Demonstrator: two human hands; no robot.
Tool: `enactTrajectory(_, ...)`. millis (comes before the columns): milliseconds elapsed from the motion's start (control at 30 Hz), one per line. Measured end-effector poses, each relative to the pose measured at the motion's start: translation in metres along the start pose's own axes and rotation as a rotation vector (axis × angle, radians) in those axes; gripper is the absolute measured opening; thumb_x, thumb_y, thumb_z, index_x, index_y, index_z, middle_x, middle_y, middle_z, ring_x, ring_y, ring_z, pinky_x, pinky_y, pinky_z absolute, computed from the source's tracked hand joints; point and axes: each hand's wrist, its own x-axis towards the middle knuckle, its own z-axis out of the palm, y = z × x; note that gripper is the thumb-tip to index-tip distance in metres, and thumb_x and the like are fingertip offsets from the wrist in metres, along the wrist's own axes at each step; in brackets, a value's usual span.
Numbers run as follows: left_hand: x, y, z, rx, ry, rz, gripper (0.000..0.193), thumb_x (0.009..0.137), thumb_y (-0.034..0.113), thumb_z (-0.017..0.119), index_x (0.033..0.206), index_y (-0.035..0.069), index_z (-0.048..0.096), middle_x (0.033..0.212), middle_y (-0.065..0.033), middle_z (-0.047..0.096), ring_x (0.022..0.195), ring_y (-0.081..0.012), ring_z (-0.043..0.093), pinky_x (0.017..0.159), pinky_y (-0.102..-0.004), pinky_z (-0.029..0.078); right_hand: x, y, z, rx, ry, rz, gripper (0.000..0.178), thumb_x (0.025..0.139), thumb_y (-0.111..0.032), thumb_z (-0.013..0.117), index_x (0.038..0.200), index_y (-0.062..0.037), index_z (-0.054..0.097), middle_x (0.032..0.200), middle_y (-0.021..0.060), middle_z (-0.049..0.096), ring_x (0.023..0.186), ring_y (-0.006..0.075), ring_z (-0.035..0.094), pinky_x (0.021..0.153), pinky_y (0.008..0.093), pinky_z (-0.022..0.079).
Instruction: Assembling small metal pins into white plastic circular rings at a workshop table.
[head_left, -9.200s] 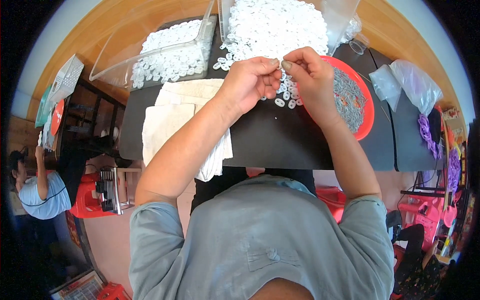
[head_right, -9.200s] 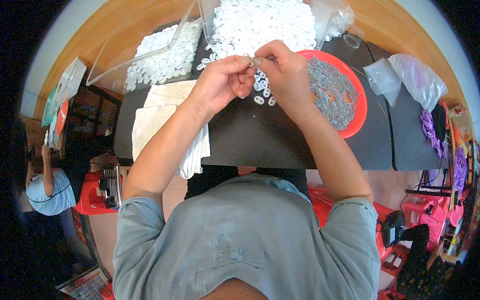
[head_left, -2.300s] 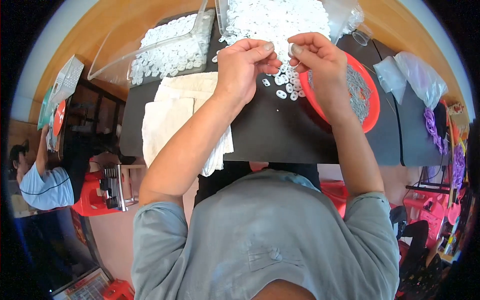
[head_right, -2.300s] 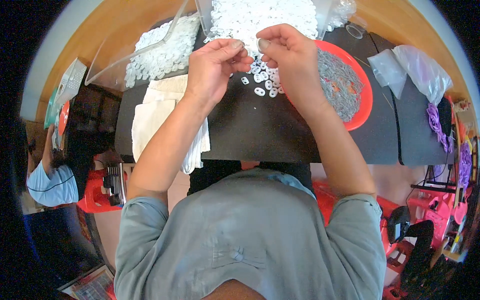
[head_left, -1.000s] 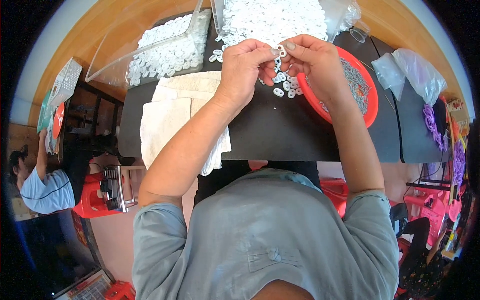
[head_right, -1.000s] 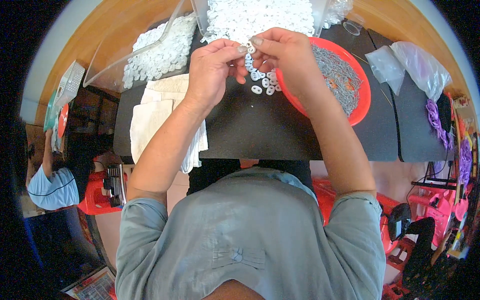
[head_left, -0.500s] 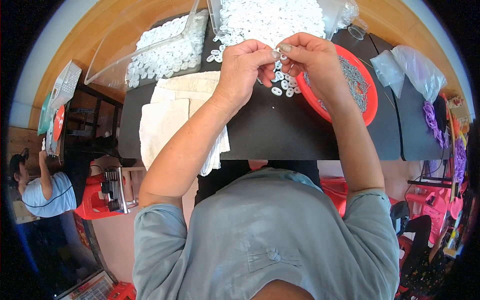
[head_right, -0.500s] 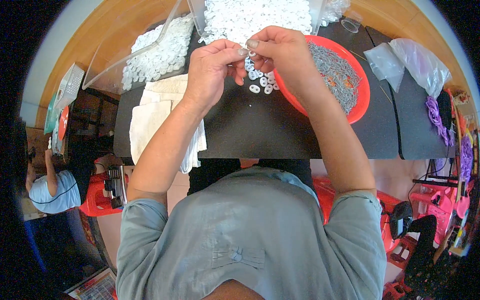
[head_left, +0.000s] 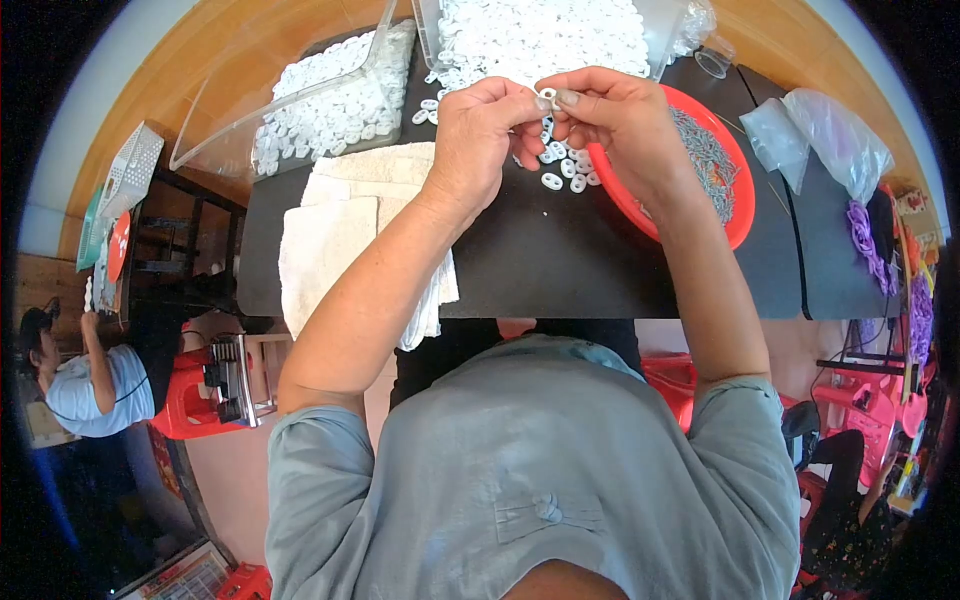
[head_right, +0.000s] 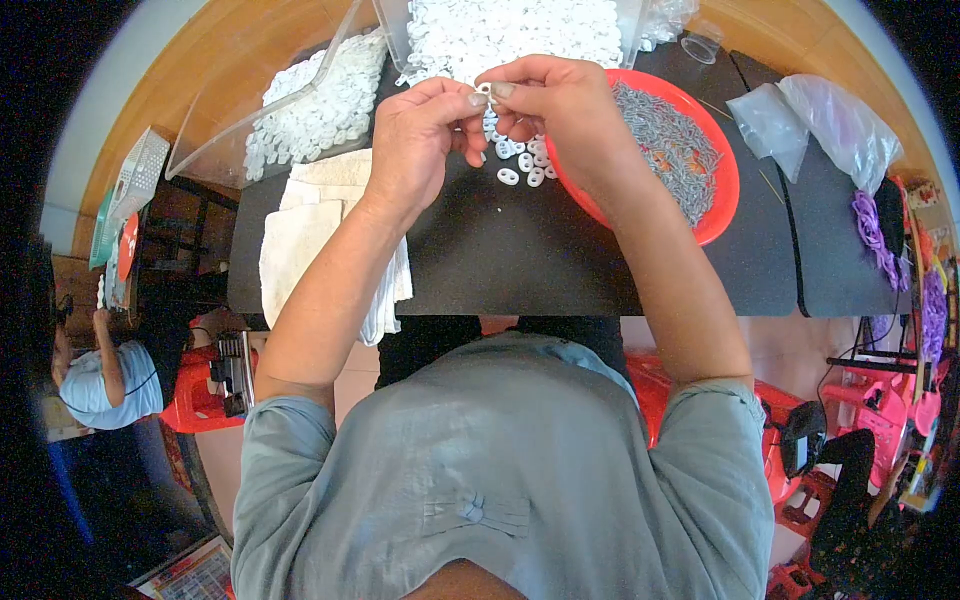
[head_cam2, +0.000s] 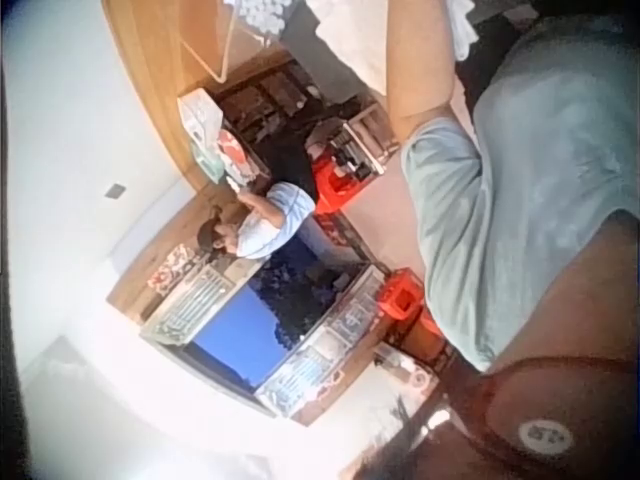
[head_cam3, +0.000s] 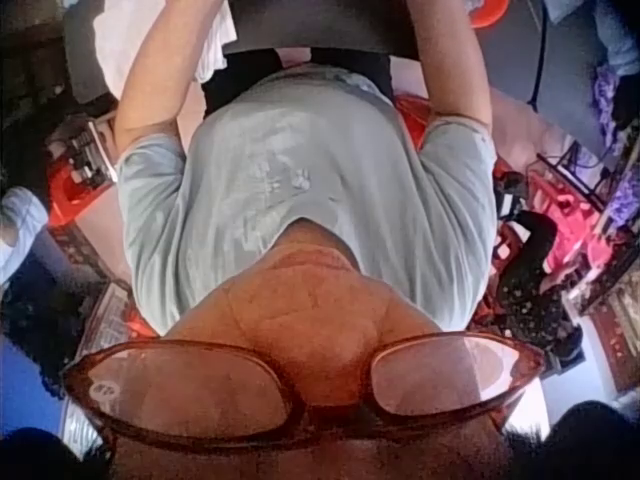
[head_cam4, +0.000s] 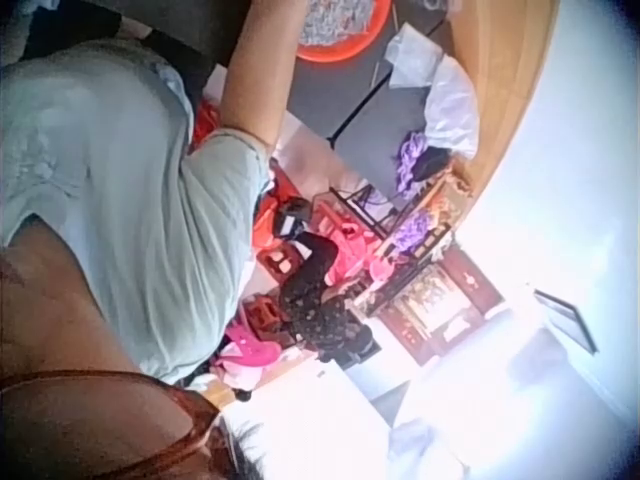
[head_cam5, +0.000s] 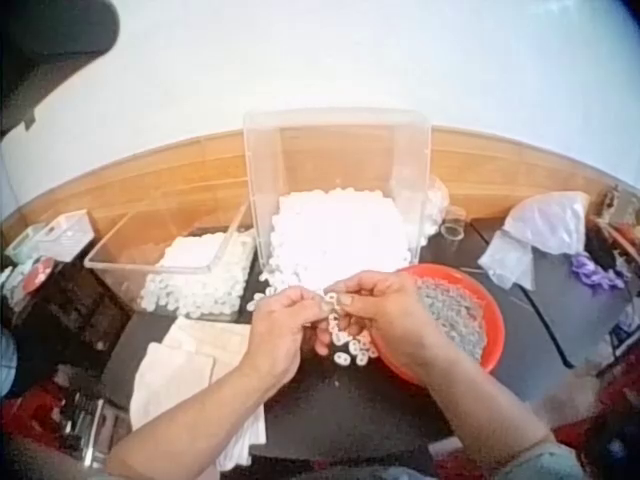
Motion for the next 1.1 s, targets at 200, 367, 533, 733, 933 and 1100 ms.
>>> enactTrajectory(200, 0.001, 0.003, 0.002, 0.023, -0.015, 0.027, 0.009, 0.084, 0.006, 0.065, 0.084, -0.003, 0.062, 0.068, -0.0077, 0.061, 0.054, -0.0126, 0.058, 0.045, -0.0235, 0.047, 0.006, 0.003, -0.01, 0.084, -0.036, 0.087, 0.014, 0.091, -0.009, 0.058, 0.093, 0.0032, 0.063, 0.076, 0.0064, 0.062, 0.067, 0.0112, 0.059, 0.06, 0.0205, 0.046)
enactTrajectory(367, 0.0, 0.007, 0.002, -0.013, -0.044, 0.101, 0.016, 0.079, 0.001, 0.071, 0.091, -0.005, 0.062, 0.073, -0.0089, 0.063, 0.057, -0.0125, 0.06, 0.047, -0.0231, 0.048, 0.005, -0.001, -0.019, 0.026, -0.119, 0.08, 0.014, 0.092, -0.012, 0.057, 0.09, 0.0011, 0.062, 0.073, 0.0056, 0.062, 0.064, 0.0111, 0.06, 0.056, 0.0205, 0.045)
enactTrajectory(533, -0.003, 0.007, 0.005, -0.016, -0.117, 0.18, 0.025, 0.076, -0.003, 0.072, 0.099, -0.006, 0.062, 0.076, -0.0087, 0.064, 0.063, -0.0118, 0.061, 0.052, -0.0222, 0.05, 0.001, -0.009, -0.022, -0.034, -0.178, 0.108, 0.016, 0.092, -0.015, 0.057, 0.088, -0.0002, 0.062, 0.068, 0.0041, 0.061, 0.063, 0.0106, 0.06, 0.054, 0.0195, 0.044)
enactTrajectory(733, -0.005, 0.008, 0.003, 0.16, -0.203, 0.218, 0.029, 0.075, -0.005, 0.072, 0.102, -0.005, 0.062, 0.082, -0.0082, 0.065, 0.069, -0.0117, 0.062, 0.056, -0.0219, 0.051, 0.0, -0.01, -0.028, -0.026, -0.258, 0.126, 0.019, 0.092, -0.018, 0.058, 0.086, -0.0008, 0.062, 0.068, 0.0035, 0.06, 0.058, 0.0112, 0.059, 0.049, 0.0191, 0.041)
enactTrajectory(933, -0.006, 0.006, 0.005, 0.188, -0.154, 0.248, 0.027, 0.076, -0.003, 0.073, 0.101, -0.003, 0.063, 0.082, -0.0061, 0.065, 0.069, -0.0095, 0.061, 0.055, -0.0203, 0.05, -0.001, -0.013, -0.025, -0.006, -0.272, 0.151, 0.022, 0.094, -0.02, 0.056, 0.084, -0.0016, 0.062, 0.065, 0.0027, 0.059, 0.055, 0.0106, 0.059, 0.046, 0.0182, 0.039)
enactTrajectory(1100, -0.006, 0.005, 0.004, 0.244, -0.169, 0.324, 0.024, 0.077, 0.002, 0.074, 0.099, -0.001, 0.065, 0.08, -0.0046, 0.066, 0.066, -0.0067, 0.06, 0.052, -0.0183, 0.049, -0.004, -0.015, -0.024, 0.001, -0.284, 0.091, 0.023, 0.095, -0.02, 0.055, 0.082, -0.0025, 0.061, 0.063, 0.002, 0.058, 0.054, 0.0095, 0.058, 0.045, 0.0183, 0.038)
